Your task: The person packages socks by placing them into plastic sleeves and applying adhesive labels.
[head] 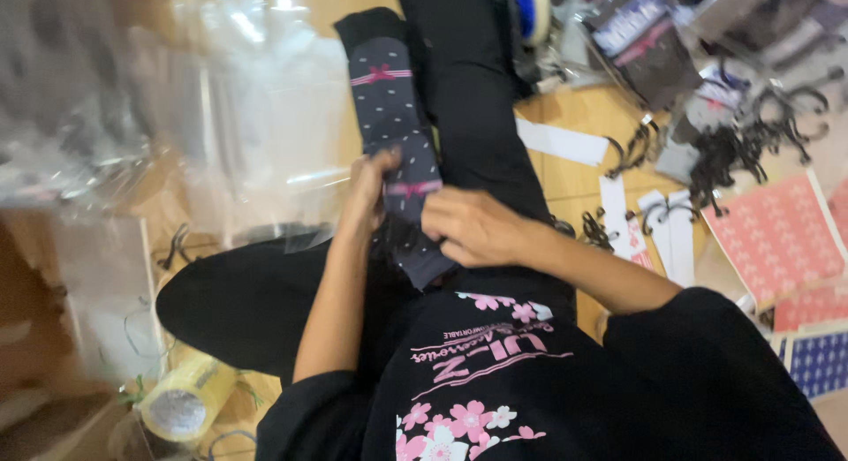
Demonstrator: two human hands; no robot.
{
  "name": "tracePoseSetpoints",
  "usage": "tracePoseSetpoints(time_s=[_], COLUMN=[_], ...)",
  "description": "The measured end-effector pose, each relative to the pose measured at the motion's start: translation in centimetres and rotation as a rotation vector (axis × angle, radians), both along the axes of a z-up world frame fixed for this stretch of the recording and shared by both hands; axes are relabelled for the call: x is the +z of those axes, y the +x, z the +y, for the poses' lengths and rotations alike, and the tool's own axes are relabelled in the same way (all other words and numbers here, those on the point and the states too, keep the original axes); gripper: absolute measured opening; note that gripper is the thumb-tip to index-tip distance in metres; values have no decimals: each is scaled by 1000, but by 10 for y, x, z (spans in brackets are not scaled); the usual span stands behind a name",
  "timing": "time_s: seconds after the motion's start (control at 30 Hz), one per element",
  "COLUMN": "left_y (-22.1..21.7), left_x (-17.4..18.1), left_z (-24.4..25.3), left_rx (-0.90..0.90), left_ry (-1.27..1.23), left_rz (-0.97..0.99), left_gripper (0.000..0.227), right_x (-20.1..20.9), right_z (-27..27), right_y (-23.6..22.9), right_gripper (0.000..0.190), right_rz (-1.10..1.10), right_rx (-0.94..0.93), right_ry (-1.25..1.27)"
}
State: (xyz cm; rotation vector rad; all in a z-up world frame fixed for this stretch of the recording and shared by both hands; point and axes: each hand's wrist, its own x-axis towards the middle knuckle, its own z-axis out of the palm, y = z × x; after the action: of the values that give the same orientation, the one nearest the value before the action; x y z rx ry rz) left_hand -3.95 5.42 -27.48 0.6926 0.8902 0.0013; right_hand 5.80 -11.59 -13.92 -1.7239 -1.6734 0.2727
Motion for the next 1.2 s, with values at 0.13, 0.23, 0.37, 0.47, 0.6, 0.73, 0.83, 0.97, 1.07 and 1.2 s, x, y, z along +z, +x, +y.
tracePoseSetpoints(time_s=[0.13, 0.23, 0.37, 0.47, 0.6, 0.73, 0.83, 0.97, 1.07, 1.2], left_y=[-20, -22, -15, -16, -16, -13, -15, -14, -16, -14], left_x=[-38, -15, -25, -6, 2, 4, -1, 6, -13, -4], left_z=[-6, -6, -15, -14, -13, -13, -13, -13, -13, -15], left_rx=[-22, -21, 5, 15, -5, 6, 8, 9, 17, 4], left_ry=[241, 218, 322, 287, 290, 281, 270, 277, 290, 307], left_rz=[262, 219, 285, 268, 269, 260, 273, 281, 274, 293], left_gripper=[47, 47, 48, 43, 43, 45, 46, 46, 48, 48], right_x=[-15, -156, -192, -248, -215, -201, -170, -182, -209, -178], right_z=[-87, -200, -280, -313, -345, -337, -296, -297, -331, -312], right_y=[49, 153, 195, 218, 242, 177, 75, 72, 122, 203], right_gripper=[24, 24, 34, 29, 13, 20, 34, 50, 44, 37], right_rz=[712, 502, -7, -107, -60, 36, -5, 23, 188, 268], right_rx=[-268, -907, -1368, -1338, -1562, -1303, -924, -913, -1001, -956], right_ry=[-207, -458, -771, -738, -369, -537, -1068, -1140, -548, -566])
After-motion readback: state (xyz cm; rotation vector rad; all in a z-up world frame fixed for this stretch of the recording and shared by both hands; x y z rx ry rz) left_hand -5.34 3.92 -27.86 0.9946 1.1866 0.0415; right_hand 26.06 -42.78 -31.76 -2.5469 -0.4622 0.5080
